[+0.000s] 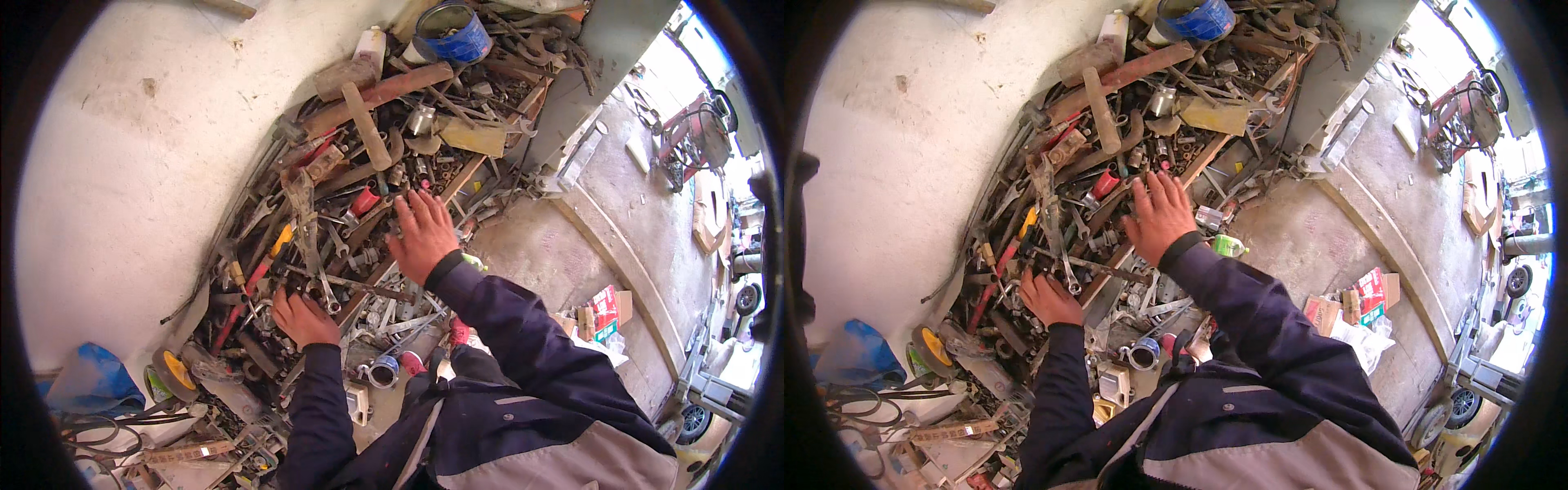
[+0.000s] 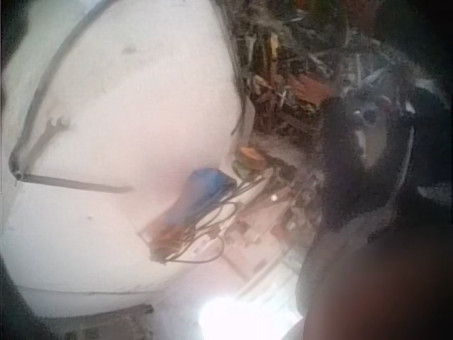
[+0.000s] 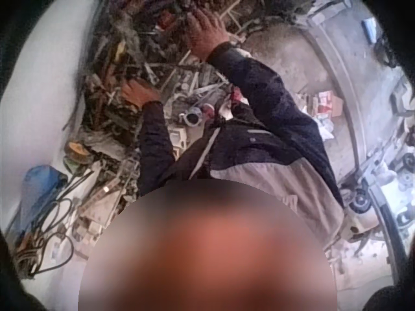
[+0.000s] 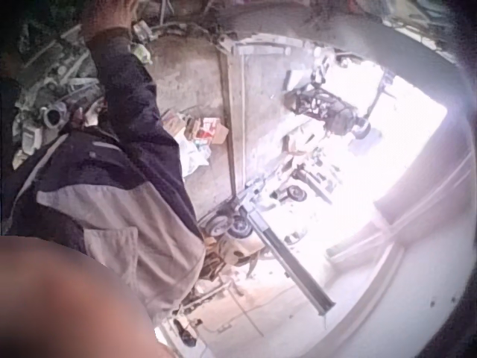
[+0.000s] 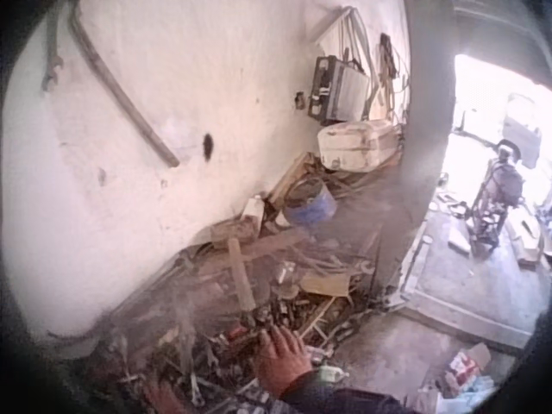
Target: The person walks through a cluttered auto repair shop, picks up a small metal part from a tool cart, then rummages through a pile of tools on a shelf. They squat to retrieve a small item from a low drawer, then approach a light-colored van, open the passenger door, and detach the door from its hinges by hand, carrying it away.
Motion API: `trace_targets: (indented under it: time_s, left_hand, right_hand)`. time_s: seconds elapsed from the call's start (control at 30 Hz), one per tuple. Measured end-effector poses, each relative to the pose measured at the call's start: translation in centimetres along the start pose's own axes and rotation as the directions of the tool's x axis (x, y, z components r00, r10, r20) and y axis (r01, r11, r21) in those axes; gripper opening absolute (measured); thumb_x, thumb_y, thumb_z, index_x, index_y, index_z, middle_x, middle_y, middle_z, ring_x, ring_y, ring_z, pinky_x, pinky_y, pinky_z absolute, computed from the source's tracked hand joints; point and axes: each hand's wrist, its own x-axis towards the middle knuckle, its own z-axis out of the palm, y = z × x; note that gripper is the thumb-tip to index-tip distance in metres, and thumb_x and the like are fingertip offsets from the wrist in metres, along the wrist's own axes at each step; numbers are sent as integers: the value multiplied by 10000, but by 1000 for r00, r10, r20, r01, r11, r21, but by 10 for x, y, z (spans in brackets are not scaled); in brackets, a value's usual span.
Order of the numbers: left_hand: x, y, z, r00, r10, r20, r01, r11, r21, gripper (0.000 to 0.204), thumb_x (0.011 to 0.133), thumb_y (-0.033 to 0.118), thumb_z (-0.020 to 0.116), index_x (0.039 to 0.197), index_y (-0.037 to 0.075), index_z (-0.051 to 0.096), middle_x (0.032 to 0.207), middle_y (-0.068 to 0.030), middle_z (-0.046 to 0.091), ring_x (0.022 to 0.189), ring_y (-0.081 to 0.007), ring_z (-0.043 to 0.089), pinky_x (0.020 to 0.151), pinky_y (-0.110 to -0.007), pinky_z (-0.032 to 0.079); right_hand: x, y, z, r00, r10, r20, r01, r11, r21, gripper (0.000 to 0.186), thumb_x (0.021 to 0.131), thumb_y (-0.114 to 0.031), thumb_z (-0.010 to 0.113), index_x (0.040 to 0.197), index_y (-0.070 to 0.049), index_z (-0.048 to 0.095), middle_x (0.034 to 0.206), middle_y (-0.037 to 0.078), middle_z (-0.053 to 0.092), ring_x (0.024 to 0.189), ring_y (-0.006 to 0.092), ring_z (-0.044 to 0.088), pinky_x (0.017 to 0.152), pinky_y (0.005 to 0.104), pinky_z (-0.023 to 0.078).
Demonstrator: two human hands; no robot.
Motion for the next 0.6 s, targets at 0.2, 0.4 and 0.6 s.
trace_targets:
  time_s: [0.2,0.4,0.6]
  left_hand:
    - [0,4,-3,1000,-5,12,5,1000,0,203,987,88,546,1135,-37,604,1487,-268,520,1349,-500,476,1193,-623,306]
    - [-1,0,2,1000,23,-12,-24,999,-32,271,1058,148,466,1191,-41,607,1492,-273,523,1371,-493,474,1202,-637,289]
    - [-2,2,2,1000,13,-1,-13,1000,-23,271,1049,129,473,1200,-53,604,1458,-274,543,1365,-497,479,1212,-645,276]
  right_hand:
    - [-2,-33,22,994,110,-12,-108,989,97,744,944,-408,698,1535,1,507,1629,433,296,1547,602,247,1286,645,201]
    - [6,-33,21,995,84,-46,-73,977,198,758,910,-412,739,1516,-8,531,1614,456,296,1533,619,260,1270,662,215]
    - [3,-19,11,999,-23,-47,29,990,141,678,869,-379,765,1406,6,615,1531,366,476,1487,542,383,1250,644,276]
